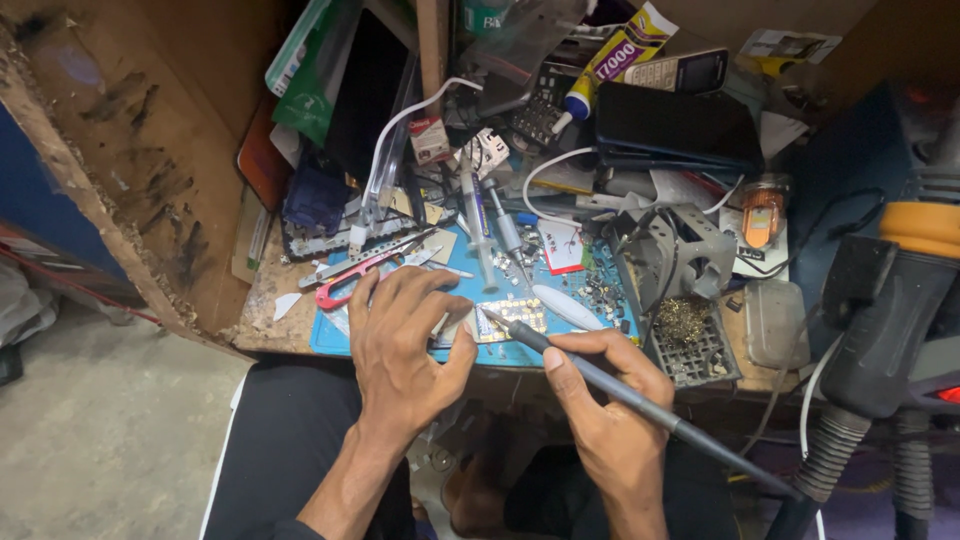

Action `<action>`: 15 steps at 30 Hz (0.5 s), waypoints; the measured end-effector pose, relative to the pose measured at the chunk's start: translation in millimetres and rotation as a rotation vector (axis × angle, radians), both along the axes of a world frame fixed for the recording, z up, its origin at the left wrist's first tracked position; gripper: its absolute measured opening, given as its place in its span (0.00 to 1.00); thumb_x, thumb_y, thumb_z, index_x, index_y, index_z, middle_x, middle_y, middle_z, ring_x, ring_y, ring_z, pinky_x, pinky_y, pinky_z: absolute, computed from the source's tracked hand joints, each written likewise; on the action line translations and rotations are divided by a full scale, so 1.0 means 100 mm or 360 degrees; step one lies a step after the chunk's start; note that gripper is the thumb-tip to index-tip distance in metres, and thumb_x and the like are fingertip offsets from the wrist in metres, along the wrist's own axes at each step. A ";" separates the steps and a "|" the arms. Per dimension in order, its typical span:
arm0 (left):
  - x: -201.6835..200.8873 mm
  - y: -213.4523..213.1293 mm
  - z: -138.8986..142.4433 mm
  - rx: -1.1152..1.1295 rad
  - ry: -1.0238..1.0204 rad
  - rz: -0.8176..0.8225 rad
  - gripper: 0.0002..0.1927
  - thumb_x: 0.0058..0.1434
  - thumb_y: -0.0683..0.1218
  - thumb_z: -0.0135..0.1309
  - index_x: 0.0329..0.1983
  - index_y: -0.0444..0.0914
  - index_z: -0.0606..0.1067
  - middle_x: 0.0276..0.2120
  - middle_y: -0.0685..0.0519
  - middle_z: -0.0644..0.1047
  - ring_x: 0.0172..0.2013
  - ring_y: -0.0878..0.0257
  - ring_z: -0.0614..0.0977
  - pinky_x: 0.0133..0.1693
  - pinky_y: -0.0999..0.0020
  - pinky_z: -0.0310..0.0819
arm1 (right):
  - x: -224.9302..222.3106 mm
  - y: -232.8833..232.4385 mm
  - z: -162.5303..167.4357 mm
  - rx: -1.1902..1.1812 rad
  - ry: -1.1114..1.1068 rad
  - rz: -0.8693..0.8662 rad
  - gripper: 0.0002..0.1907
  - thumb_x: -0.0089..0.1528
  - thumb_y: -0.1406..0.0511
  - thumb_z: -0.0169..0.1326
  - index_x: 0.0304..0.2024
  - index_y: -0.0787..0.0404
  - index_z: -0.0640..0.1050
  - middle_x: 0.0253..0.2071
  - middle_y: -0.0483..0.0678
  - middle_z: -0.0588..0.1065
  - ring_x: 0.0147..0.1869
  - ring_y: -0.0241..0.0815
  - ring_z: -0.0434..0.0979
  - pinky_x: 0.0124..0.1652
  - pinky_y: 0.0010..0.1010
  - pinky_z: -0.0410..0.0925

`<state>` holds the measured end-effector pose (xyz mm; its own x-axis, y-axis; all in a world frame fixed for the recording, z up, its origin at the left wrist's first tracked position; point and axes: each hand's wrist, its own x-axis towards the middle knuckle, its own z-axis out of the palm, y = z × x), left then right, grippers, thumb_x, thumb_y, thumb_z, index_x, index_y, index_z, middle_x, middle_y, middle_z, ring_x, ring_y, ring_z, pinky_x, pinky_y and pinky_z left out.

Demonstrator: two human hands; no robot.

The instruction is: The person disassembles a beige Samsung mobile phone, removes the back cover and battery, and uses a screwdriver to unscrew the casing. They then handle a separate circuit board, using a soldering iron to work on its components.

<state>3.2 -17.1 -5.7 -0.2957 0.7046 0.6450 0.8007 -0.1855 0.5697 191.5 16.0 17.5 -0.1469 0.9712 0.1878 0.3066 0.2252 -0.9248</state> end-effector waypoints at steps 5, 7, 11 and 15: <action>0.00 0.00 0.00 -0.0001 -0.0002 -0.0001 0.08 0.50 0.45 0.59 0.33 0.40 0.79 0.46 0.52 0.80 0.53 0.54 0.77 0.66 0.46 0.53 | 0.00 0.00 0.00 0.0017 0.0064 0.0062 0.06 0.59 0.69 0.63 0.38 0.65 0.83 0.31 0.43 0.80 0.34 0.28 0.74 0.34 0.19 0.67; 0.00 0.00 0.00 0.0000 0.0001 0.0000 0.08 0.51 0.45 0.59 0.34 0.40 0.80 0.46 0.52 0.80 0.53 0.54 0.77 0.66 0.46 0.53 | 0.00 0.00 -0.01 -0.0046 0.0060 0.0031 0.07 0.59 0.68 0.63 0.38 0.65 0.83 0.30 0.44 0.79 0.33 0.28 0.74 0.33 0.20 0.66; 0.00 0.01 0.00 -0.0004 0.0006 0.0004 0.08 0.50 0.45 0.59 0.33 0.40 0.79 0.46 0.52 0.80 0.53 0.54 0.78 0.66 0.46 0.53 | 0.01 0.01 -0.01 0.0068 0.0034 0.0068 0.07 0.59 0.68 0.63 0.38 0.65 0.83 0.31 0.44 0.79 0.34 0.28 0.74 0.35 0.20 0.66; 0.00 0.00 0.00 0.0000 0.0001 0.0001 0.07 0.50 0.44 0.59 0.33 0.40 0.79 0.46 0.52 0.80 0.53 0.54 0.78 0.66 0.46 0.53 | 0.03 0.01 -0.01 0.0050 0.0017 0.0037 0.07 0.59 0.68 0.64 0.38 0.65 0.83 0.30 0.44 0.79 0.33 0.29 0.73 0.34 0.21 0.65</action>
<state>3.4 -16.8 -6.0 -0.2960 0.7043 0.6453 0.8011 -0.1849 0.5693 194.4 16.9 16.6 -0.1669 0.9612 0.2197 0.2912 0.2609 -0.9204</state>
